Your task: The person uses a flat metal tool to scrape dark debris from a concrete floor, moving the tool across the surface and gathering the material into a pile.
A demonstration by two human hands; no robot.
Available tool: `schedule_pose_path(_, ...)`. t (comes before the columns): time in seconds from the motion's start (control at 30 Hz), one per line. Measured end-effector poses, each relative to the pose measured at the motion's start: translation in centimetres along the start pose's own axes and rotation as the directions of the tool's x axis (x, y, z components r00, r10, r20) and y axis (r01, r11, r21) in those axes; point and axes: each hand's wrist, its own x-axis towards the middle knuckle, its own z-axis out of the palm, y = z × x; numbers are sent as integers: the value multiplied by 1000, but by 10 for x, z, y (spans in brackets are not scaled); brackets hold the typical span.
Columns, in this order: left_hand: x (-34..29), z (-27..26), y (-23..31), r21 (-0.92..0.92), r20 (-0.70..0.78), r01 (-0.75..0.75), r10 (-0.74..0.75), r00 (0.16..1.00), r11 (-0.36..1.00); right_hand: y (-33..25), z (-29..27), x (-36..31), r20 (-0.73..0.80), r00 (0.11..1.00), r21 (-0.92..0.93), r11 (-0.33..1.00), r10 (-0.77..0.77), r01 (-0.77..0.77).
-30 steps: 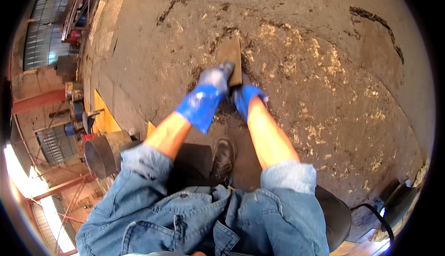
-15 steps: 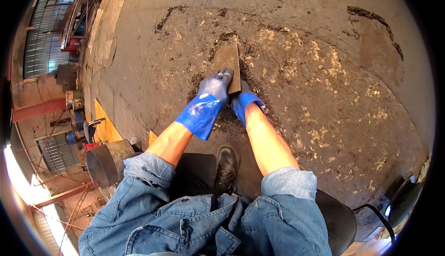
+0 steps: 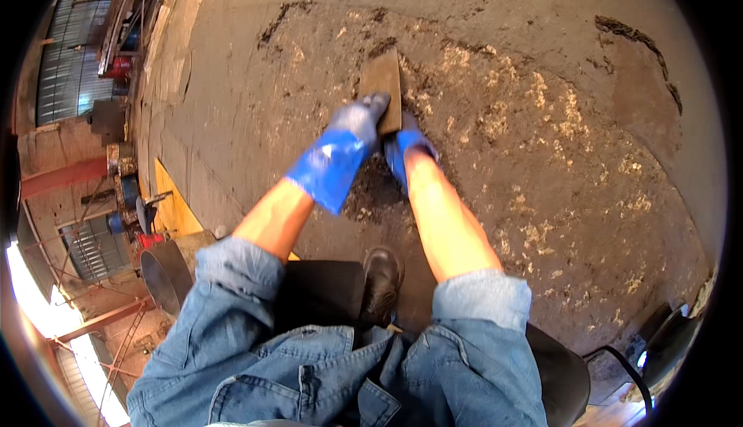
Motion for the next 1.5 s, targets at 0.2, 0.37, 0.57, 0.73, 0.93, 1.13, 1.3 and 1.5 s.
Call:
schedule_pose_path(0.2,-14,10,16,-15,-10,-23,23,1000,1000,1,-18,-1,-7,997,-117,990,-82,80)
schedule_pose_path(0.37,-12,-2,-3,-52,27,-67,69,997,996,13,-23,14,-1,1000,-48,999,26,-26)
schedule_pose_path(0.57,-12,62,32,152,-298,-101,143,944,983,4,-111,46,157,986,100,994,-59,43)
schedule_pose_path(0.73,6,-6,8,23,-30,-40,40,999,999,-4,-51,60,233,972,-45,998,-23,35)
schedule_pose_path(0.93,-2,30,-3,16,-12,-43,43,999,999,4,-12,17,-55,996,-106,992,-68,62)
schedule_pose_path(1.13,17,1,-27,-149,10,62,-61,998,987,11,2,37,-39,996,-122,989,-84,78)
schedule_pose_path(1.3,-1,25,-25,15,-124,-41,43,991,999,23,-19,50,26,995,-124,987,-99,101)
schedule_pose_path(1.5,51,-21,-17,-162,-39,44,-51,998,986,-27,-96,168,164,982,557,813,94,-171)
